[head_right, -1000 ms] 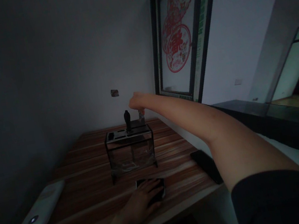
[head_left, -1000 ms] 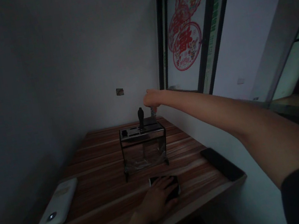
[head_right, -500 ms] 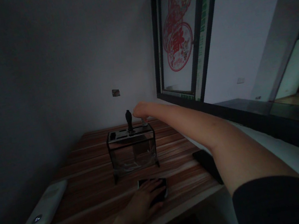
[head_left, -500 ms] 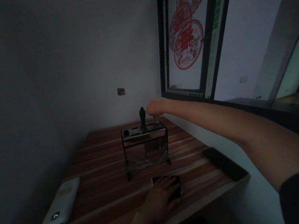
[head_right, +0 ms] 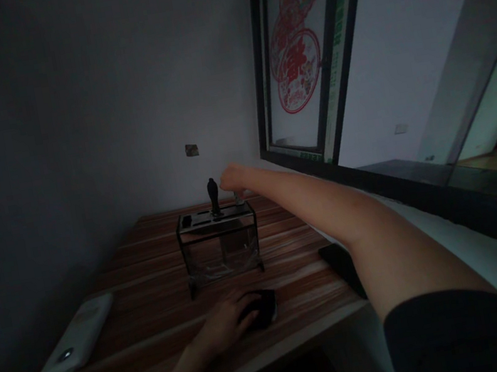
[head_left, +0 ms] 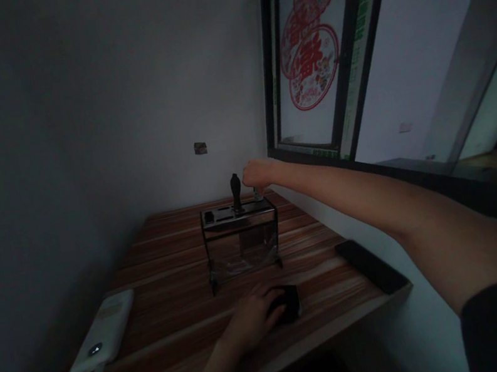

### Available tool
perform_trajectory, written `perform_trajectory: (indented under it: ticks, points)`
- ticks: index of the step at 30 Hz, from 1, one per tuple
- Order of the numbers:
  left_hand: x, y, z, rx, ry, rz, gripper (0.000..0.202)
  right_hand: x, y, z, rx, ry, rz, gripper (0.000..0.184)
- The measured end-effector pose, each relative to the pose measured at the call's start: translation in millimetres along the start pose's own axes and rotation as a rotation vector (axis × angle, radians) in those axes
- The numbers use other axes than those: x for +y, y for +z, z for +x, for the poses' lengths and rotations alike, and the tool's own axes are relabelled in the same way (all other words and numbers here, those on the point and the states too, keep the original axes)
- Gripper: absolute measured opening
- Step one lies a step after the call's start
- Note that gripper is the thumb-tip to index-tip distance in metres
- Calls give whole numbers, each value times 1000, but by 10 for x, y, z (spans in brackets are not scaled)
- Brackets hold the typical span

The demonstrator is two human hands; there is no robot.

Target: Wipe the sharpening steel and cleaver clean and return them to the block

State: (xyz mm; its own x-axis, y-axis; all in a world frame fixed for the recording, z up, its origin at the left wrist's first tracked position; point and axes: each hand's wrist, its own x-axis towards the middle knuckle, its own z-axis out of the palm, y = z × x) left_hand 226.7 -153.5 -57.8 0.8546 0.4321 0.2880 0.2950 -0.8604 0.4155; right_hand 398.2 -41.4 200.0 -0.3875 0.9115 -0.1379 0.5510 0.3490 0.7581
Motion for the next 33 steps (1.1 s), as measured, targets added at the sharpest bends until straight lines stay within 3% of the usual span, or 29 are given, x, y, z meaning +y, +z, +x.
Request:
perform_trajectory:
  ticks: [5, 11, 24, 28, 33]
  points:
    - [-74, -94, -32, 1, 16, 18, 28, 13, -14, -24, 41, -5, -18, 36]
    - [-98, -65, -74, -61, 9, -3, 33, 69, -12, -52, 93, -16, -25, 28]
    - [12, 74, -39, -130, 73, 96, 35, 129, -50, -459, 398, 51, 19, 23]
    - [58, 161, 49, -165, 122, 134, 39, 36, 23, -623, 550, 101, 28, 22]
    - [138, 272, 288, -194, 168, 149, 39, -184, 37, -869, 608, 97, 76, 22]
